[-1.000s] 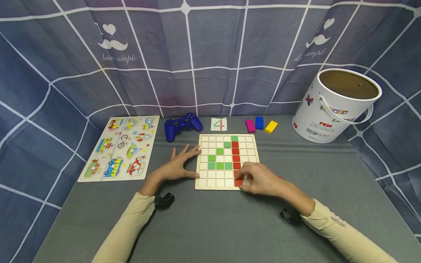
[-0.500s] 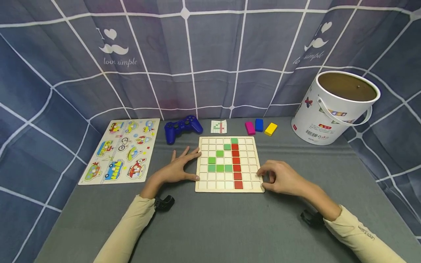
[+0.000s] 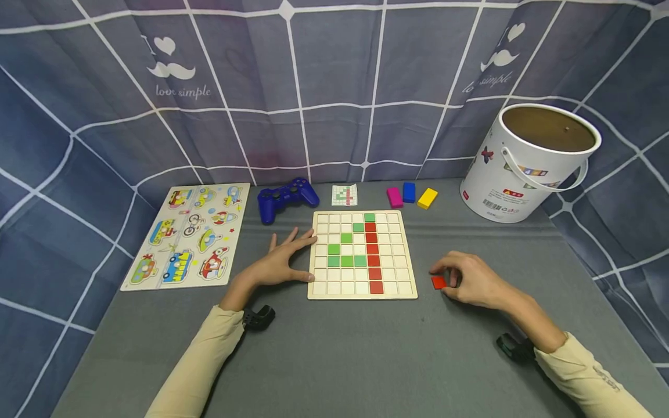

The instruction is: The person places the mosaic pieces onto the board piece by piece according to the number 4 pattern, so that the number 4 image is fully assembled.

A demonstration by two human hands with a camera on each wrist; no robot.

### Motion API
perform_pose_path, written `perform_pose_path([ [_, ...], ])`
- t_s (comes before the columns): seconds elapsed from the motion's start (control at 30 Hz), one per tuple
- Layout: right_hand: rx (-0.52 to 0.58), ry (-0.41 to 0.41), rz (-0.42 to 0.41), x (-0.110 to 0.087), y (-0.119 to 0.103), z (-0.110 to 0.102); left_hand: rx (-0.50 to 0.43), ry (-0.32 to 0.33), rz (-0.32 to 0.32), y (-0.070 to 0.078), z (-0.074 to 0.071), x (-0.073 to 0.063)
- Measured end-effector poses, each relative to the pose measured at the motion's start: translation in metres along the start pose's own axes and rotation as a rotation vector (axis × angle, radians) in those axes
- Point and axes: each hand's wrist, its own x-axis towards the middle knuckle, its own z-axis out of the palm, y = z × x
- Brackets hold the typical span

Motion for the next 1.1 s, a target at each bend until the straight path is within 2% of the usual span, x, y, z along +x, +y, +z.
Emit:
perform_pose_path([
  [0.23,0.057,-0.027,0.010,0.005,0.004,0.000,-0.004,0.001,-0.005,0.000,-0.001,-0.002],
  [0.43,0.022,-0.011,0.030,0.013,0.002,0.003,-0.004,-0.003,-0.004,0.000,-0.001,-0.002],
  [0.73,0.088,0.018,-0.018,0.039,-0.015,0.015,-0.009,0.003,0.000,-0.002,0.000,-0.002],
  [1.1,0.056,0.003,-0.038,0.070,-0.030,0.030,0.003,0.000,-0.002,-0.002,0.001,-0.001],
])
